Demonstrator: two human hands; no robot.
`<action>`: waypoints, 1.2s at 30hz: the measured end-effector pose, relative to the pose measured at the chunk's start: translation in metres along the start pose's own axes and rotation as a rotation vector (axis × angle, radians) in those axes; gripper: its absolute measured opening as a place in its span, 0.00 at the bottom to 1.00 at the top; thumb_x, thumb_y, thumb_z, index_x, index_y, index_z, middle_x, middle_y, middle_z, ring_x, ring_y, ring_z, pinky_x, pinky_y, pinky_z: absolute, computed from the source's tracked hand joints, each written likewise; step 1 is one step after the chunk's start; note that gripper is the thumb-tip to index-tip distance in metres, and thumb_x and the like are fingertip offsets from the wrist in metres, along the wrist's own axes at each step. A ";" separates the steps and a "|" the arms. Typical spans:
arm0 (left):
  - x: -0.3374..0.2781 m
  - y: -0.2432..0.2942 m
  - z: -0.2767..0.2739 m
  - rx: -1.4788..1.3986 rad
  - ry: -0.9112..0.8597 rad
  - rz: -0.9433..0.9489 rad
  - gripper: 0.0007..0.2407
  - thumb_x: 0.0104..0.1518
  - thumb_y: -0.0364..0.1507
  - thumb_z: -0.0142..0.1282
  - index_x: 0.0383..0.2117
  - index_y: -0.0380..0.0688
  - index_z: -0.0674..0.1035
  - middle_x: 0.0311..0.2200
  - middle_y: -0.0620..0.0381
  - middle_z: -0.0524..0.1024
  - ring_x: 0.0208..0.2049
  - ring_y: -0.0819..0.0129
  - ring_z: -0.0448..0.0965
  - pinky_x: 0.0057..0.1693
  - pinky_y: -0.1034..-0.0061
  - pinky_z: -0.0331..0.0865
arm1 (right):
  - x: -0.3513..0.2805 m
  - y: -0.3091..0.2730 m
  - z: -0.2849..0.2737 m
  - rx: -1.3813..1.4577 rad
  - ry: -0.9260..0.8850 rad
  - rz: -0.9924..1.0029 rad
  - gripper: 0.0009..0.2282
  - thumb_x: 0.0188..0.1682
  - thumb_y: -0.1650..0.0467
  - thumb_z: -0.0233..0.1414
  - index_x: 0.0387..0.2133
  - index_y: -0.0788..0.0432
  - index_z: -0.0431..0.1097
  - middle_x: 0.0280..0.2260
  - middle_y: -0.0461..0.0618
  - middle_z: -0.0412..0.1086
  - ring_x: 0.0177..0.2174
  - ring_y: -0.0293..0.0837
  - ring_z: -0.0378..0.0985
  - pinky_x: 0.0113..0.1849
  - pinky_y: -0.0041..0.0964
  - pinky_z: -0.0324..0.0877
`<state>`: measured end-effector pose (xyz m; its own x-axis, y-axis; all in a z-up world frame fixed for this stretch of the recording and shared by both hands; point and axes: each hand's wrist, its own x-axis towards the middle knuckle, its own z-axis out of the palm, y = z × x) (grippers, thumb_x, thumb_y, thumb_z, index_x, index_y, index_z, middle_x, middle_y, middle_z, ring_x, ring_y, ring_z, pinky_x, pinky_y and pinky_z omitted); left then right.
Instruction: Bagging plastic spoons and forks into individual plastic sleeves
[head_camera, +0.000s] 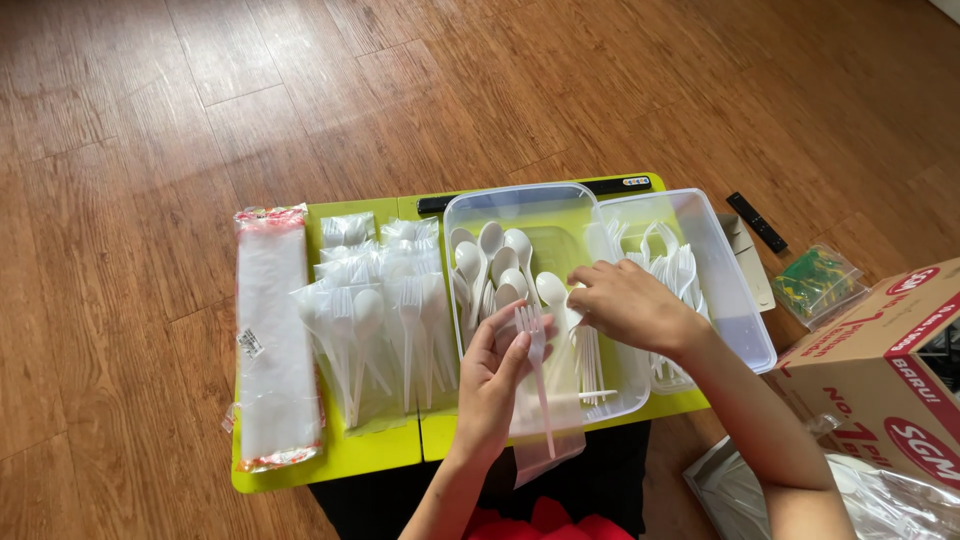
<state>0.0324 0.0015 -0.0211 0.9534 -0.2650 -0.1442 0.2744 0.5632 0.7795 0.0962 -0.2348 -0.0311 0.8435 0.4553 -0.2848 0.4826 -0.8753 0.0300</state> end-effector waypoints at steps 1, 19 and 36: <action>0.000 -0.001 0.000 -0.002 0.001 -0.001 0.17 0.62 0.28 0.52 0.56 0.36 0.72 0.48 0.38 0.82 0.53 0.58 0.82 0.57 0.63 0.79 | -0.005 0.000 -0.006 0.000 -0.002 0.000 0.06 0.46 0.64 0.61 0.34 0.48 0.77 0.52 0.47 0.70 0.46 0.53 0.73 0.44 0.53 0.65; -0.004 -0.011 0.000 0.131 -0.074 0.039 0.20 0.57 0.20 0.60 0.57 0.38 0.71 0.42 0.43 0.83 0.46 0.62 0.86 0.53 0.78 0.78 | -0.072 -0.010 -0.067 1.031 1.229 0.084 0.13 0.53 0.70 0.62 0.35 0.61 0.62 0.31 0.62 0.71 0.35 0.55 0.83 0.38 0.38 0.77; -0.009 -0.011 0.002 0.220 -0.132 0.120 0.22 0.58 0.19 0.60 0.58 0.40 0.70 0.38 0.45 0.83 0.45 0.65 0.85 0.55 0.77 0.77 | -0.062 -0.040 -0.069 1.197 1.207 0.114 0.15 0.50 0.75 0.63 0.37 0.65 0.60 0.28 0.60 0.69 0.28 0.52 0.79 0.38 0.43 0.83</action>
<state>0.0206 -0.0040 -0.0267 0.9489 -0.3145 0.0261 0.1135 0.4172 0.9017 0.0411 -0.2167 0.0517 0.8167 -0.2521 0.5190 0.4530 -0.2769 -0.8474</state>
